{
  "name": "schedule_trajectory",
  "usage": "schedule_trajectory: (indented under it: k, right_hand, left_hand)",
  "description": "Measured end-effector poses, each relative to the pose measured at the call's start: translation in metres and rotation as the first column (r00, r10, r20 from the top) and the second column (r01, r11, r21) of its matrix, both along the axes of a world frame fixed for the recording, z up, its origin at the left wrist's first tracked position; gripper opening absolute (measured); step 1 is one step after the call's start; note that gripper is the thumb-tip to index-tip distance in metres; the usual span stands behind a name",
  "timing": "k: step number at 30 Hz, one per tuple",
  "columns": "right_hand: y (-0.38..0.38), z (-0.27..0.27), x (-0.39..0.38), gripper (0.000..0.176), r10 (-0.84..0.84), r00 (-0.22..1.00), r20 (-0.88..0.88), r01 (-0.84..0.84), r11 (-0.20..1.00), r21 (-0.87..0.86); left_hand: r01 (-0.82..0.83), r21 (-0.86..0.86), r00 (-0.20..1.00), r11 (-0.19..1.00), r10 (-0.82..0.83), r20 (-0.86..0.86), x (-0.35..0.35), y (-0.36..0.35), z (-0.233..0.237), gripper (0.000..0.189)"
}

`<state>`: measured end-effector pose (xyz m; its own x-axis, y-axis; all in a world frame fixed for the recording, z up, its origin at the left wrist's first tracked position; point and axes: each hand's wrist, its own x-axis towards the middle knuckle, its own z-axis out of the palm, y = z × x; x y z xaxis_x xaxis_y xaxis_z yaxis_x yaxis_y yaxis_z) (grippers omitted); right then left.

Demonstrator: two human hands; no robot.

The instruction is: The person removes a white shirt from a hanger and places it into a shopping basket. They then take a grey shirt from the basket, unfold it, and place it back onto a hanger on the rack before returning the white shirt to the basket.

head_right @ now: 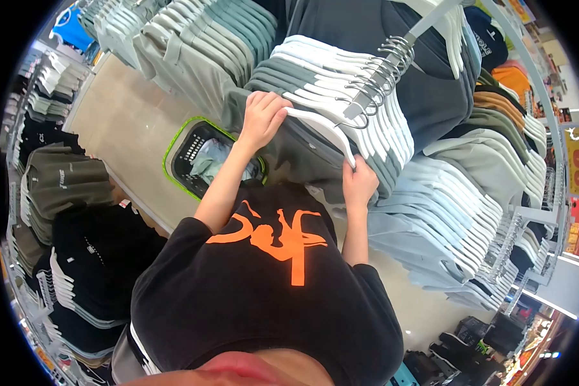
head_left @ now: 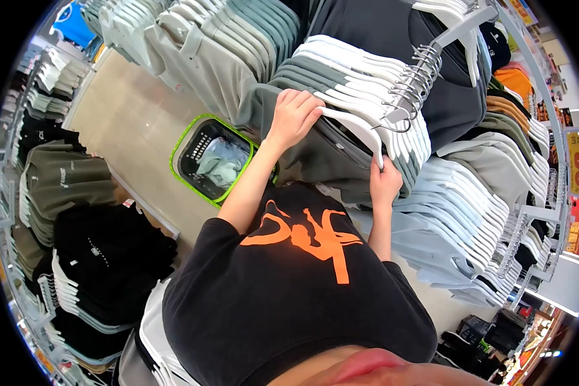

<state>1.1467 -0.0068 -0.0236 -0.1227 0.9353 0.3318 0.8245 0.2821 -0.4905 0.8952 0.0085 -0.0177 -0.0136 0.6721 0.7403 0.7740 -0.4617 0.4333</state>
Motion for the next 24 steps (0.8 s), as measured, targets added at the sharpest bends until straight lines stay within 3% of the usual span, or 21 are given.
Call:
schedule_trajectory:
  k: [11,14,17,18,19,20,21,22,23,24]
  right_hand:
    - [-0.001,0.016,0.007,0.025,0.056,0.998,0.031,-0.054,0.996,-0.065]
    - [-0.002,0.016,0.008,0.026,0.056,0.997,0.049,-0.053,0.997,-0.059]
    - [0.001,0.015,0.013,0.030,0.107,0.993,0.050,-0.100,0.988,-0.120]
    - [0.002,0.015,0.013,0.032,0.143,0.988,0.049,-0.135,0.981,-0.137]
    - [0.002,0.017,0.013,0.034,0.177,0.983,0.049,-0.167,0.973,-0.156]
    - [0.002,0.017,0.013,0.035,0.209,0.977,0.047,-0.197,0.964,-0.178]
    - [0.002,0.016,0.014,0.040,0.218,0.974,0.056,-0.206,0.964,-0.167]
    - [0.003,0.016,0.016,0.043,0.234,0.970,0.061,-0.220,0.960,-0.172]
    - [0.005,0.015,0.017,0.043,0.246,0.967,0.069,-0.231,0.958,-0.172]
    - [0.005,0.013,0.018,0.044,0.254,0.964,0.074,-0.239,0.956,-0.171]
  left_hand:
    - [-0.134,-0.021,0.990,0.991,0.135,0.051,0.017,-0.027,-0.010,0.015]
    - [-0.248,-0.069,0.969,0.966,0.247,-0.015,0.024,-0.052,-0.007,0.043]
    - [-0.136,-0.217,0.943,0.967,0.194,0.270,0.034,-0.095,-0.024,0.053]
    - [-0.015,-0.326,0.871,0.945,0.172,0.460,0.039,-0.113,-0.040,0.053]
    - [0.128,-0.397,0.755,0.909,0.170,0.634,0.043,-0.134,-0.065,0.054]
    - [0.111,-0.524,0.780,0.844,0.253,0.572,0.043,-0.158,-0.104,0.052]
    - [-0.029,-0.592,0.865,0.806,0.317,0.389,0.041,-0.184,-0.171,0.048]
    - [-0.066,-0.816,0.854,0.575,0.456,0.252,0.046,-0.224,-0.200,0.041]
    - [-0.178,-0.859,0.849,0.480,0.516,0.112,0.054,-0.274,-0.252,0.038]
    - [-0.165,-0.944,0.801,0.286,0.598,0.041,0.063,-0.329,-0.301,0.041]
